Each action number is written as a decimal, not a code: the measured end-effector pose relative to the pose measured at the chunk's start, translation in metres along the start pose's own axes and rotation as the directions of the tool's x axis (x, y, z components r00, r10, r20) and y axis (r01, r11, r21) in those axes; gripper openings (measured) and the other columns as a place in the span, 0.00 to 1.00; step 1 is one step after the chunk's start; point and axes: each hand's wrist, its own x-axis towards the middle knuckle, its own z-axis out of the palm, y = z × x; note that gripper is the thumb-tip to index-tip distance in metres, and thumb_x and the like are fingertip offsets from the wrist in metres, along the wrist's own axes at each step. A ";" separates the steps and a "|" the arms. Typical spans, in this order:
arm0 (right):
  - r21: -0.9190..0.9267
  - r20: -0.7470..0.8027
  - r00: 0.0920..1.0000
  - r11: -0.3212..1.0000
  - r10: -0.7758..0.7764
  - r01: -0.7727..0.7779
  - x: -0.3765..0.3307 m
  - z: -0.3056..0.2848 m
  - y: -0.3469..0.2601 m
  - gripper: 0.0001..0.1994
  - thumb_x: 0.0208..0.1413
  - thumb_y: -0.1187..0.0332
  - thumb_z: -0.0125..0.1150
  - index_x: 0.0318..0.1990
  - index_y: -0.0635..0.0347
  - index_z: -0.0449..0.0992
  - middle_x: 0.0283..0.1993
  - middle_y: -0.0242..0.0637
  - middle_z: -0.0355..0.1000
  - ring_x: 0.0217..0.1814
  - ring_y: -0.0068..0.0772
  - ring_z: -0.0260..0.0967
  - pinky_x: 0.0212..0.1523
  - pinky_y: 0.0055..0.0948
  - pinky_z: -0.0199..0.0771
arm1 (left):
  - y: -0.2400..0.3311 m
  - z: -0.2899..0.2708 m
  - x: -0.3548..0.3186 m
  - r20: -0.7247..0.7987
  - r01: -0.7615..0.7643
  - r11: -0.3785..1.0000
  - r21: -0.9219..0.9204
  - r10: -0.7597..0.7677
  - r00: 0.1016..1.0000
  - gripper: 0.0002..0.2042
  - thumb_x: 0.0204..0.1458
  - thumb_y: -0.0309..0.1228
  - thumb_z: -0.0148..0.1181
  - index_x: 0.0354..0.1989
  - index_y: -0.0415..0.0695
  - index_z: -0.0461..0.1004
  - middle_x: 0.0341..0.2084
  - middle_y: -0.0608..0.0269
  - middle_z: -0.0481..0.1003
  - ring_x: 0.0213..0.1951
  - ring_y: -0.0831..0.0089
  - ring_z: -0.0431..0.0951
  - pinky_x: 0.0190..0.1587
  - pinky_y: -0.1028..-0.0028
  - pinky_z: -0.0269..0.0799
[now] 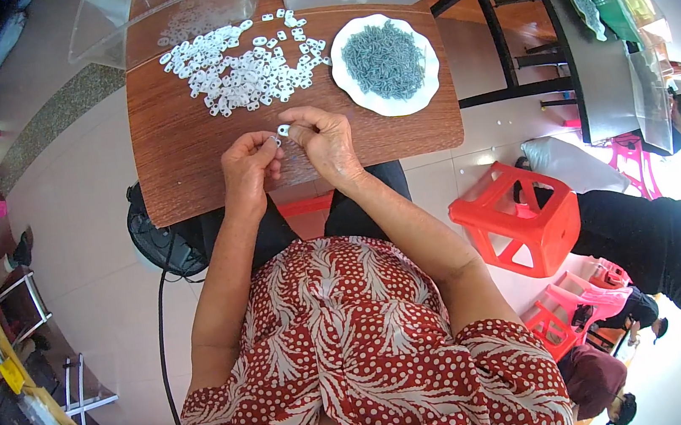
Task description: Assembling small white plastic pins into blue electronic socket components.
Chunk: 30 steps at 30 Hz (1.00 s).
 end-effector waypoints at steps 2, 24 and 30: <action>0.061 -0.021 0.996 0.995 0.086 -0.084 0.001 0.000 0.007 0.09 0.48 0.81 0.56 0.39 0.68 0.75 0.26 0.28 0.71 0.25 0.13 0.61 0.26 0.14 0.62 | 0.002 -0.001 -0.002 0.001 0.013 1.000 -0.010 -0.013 1.000 0.05 0.49 0.26 0.56 0.32 0.38 0.73 0.19 0.66 0.72 0.17 0.84 0.66 0.19 0.84 0.62; 0.000 0.167 0.983 0.997 0.072 -0.073 -0.004 -0.009 -0.009 0.07 0.48 0.81 0.54 0.34 0.65 0.77 0.32 0.33 0.74 0.35 0.20 0.68 0.37 0.21 0.68 | 0.009 -0.007 -0.011 0.154 0.106 0.970 -0.217 -0.073 0.985 0.05 0.47 0.26 0.57 0.29 0.36 0.73 0.18 0.64 0.71 0.16 0.81 0.67 0.18 0.81 0.63; 0.062 0.263 0.962 0.994 0.070 -0.089 -0.006 -0.014 -0.016 0.06 0.50 0.78 0.56 0.37 0.66 0.76 0.33 0.32 0.74 0.36 0.17 0.68 0.38 0.18 0.69 | 0.015 -0.009 -0.013 0.178 0.136 0.965 -0.222 -0.097 0.979 0.05 0.48 0.25 0.57 0.28 0.36 0.72 0.17 0.64 0.69 0.17 0.79 0.65 0.20 0.77 0.62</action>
